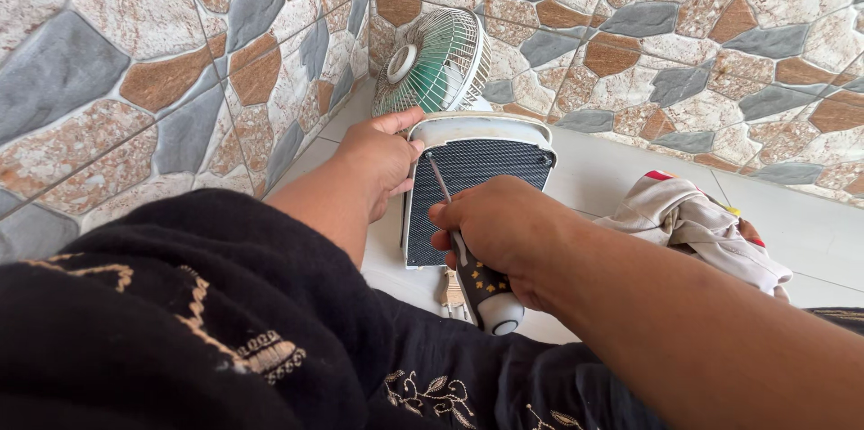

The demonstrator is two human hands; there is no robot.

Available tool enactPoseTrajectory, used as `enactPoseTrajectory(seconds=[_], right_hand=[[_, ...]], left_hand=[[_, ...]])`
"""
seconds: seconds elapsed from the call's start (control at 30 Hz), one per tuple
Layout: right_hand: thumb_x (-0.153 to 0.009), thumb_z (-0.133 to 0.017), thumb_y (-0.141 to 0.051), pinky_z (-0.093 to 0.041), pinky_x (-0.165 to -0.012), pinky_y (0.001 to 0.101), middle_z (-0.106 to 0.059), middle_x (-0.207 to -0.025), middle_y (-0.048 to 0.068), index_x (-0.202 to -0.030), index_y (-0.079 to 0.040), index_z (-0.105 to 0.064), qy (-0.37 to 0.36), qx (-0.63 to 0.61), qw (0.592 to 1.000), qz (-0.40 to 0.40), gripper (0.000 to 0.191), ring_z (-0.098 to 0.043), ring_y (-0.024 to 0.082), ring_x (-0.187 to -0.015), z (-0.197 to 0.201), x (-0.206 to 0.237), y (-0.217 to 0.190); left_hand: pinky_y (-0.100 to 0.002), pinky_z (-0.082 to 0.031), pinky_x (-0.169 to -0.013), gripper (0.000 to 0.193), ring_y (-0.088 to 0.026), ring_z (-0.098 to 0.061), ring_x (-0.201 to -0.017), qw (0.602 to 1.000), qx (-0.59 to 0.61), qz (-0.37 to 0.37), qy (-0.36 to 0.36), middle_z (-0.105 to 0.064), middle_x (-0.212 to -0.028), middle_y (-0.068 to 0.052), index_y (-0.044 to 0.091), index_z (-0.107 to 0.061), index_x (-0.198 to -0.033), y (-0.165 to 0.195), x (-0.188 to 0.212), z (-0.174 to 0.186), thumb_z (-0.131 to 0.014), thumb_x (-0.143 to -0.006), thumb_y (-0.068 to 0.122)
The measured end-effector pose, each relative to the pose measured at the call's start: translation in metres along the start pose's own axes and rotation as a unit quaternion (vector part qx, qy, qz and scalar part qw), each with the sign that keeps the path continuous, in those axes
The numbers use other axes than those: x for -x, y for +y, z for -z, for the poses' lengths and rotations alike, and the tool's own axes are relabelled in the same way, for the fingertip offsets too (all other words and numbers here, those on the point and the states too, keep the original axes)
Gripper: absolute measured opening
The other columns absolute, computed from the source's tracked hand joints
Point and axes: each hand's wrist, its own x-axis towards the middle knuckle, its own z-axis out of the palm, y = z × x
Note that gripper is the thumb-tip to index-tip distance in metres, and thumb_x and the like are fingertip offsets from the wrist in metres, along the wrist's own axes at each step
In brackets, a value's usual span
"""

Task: The person sits on the floor with an electric fan on their lap and uses a screwdriver to unscrew the screws holding the fan's black rear cover. They work around the cover loosening each screw, then lift the rear cover off to expose the fan's internal wiring and motor.

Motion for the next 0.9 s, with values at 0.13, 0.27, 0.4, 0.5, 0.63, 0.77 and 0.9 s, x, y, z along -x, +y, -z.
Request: enactPoseTrajectory(seconds=[0.13, 0.27, 0.4, 0.5, 0.63, 0.77, 0.9], right_hand=[[-0.094, -0.067, -0.021, -0.049, -0.056, 0.0326, -0.068, -0.079, 0.006, -0.091, -0.002, -0.069, 0.001, 0.002, 1.0, -0.002, 0.02, -0.059, 0.015, -0.064, 0.0001, 0.0018, 0.0007], [-0.094, -0.068, -0.022, -0.049, -0.055, 0.0328, -0.067, -0.078, 0.007, -0.087, -0.001, -0.07, 0.008, 0.0, 1.0, -0.014, 0.022, -0.059, 0.015, -0.064, 0.0016, 0.0032, 0.0007], [-0.094, -0.068, -0.023, -0.049, -0.055, 0.0331, -0.068, -0.078, 0.007, -0.087, -0.001, -0.07, 0.009, -0.003, 1.0, -0.014, 0.023, -0.059, 0.015, -0.063, 0.0024, 0.0043, -0.0008], [-0.094, -0.068, -0.022, -0.049, -0.054, 0.0335, -0.068, -0.078, 0.007, -0.087, -0.001, -0.07, 0.009, 0.001, 1.0, -0.015, 0.023, -0.059, 0.015, -0.062, 0.0013, 0.0052, -0.002], [-0.095, -0.068, -0.022, -0.05, -0.055, 0.0331, -0.068, -0.078, 0.007, -0.089, -0.001, -0.07, 0.003, -0.01, 1.0, -0.03, 0.022, -0.059, 0.014, -0.063, 0.0016, 0.0069, -0.0029], [-0.095, -0.067, -0.022, -0.05, -0.055, 0.0319, -0.068, -0.079, 0.007, -0.089, -0.001, -0.071, 0.002, -0.003, 1.0, -0.021, 0.021, -0.059, 0.014, -0.062, 0.0004, 0.0072, -0.0031], [-0.095, -0.067, -0.021, -0.05, -0.055, 0.0312, -0.069, -0.079, 0.007, -0.089, -0.001, -0.071, 0.002, -0.003, 1.0, -0.02, 0.021, -0.059, 0.014, -0.063, -0.002, 0.0069, -0.0038]], left_hand=[[-0.037, -0.057, -0.096, 0.051, -0.012, -0.063, -0.098, 1.0, -0.001, 0.004, 0.003, -0.067, -0.117, 0.003, 0.034, -0.063, -0.14, 0.0004, 0.0012, 0.0003, -0.062, -0.096, 0.007], [-0.036, -0.057, -0.095, 0.05, -0.011, -0.063, -0.098, 1.0, -0.002, 0.002, 0.009, -0.068, -0.117, 0.005, 0.034, -0.065, -0.138, 0.0001, 0.0031, -0.0004, -0.064, -0.095, 0.008], [-0.036, -0.057, -0.095, 0.05, -0.011, -0.063, -0.099, 1.0, 0.001, 0.006, 0.011, -0.067, -0.118, 0.005, 0.035, -0.064, -0.139, 0.0006, 0.0044, -0.0014, -0.063, -0.096, 0.008], [-0.036, -0.057, -0.095, 0.051, -0.012, -0.062, -0.1, 1.0, 0.001, 0.007, 0.012, -0.066, -0.119, 0.003, 0.035, -0.064, -0.139, 0.001, 0.0058, -0.001, -0.064, -0.096, 0.008], [-0.035, -0.057, -0.095, 0.05, -0.012, -0.063, -0.101, 1.0, -0.001, 0.009, 0.015, -0.067, -0.12, 0.004, 0.035, -0.064, -0.138, 0.0024, 0.0078, -0.0007, -0.063, -0.096, 0.008], [-0.036, -0.057, -0.096, 0.05, -0.012, -0.064, -0.102, 1.0, -0.004, 0.011, 0.017, -0.066, -0.12, 0.004, 0.035, -0.064, -0.138, 0.0035, 0.0093, -0.0002, -0.063, -0.096, 0.008], [-0.036, -0.058, -0.097, 0.049, -0.013, -0.065, -0.102, 1.0, 0.003, 0.011, 0.015, -0.069, -0.118, 0.003, 0.033, -0.066, -0.138, 0.0034, 0.0095, -0.0003, -0.063, -0.096, 0.007]])
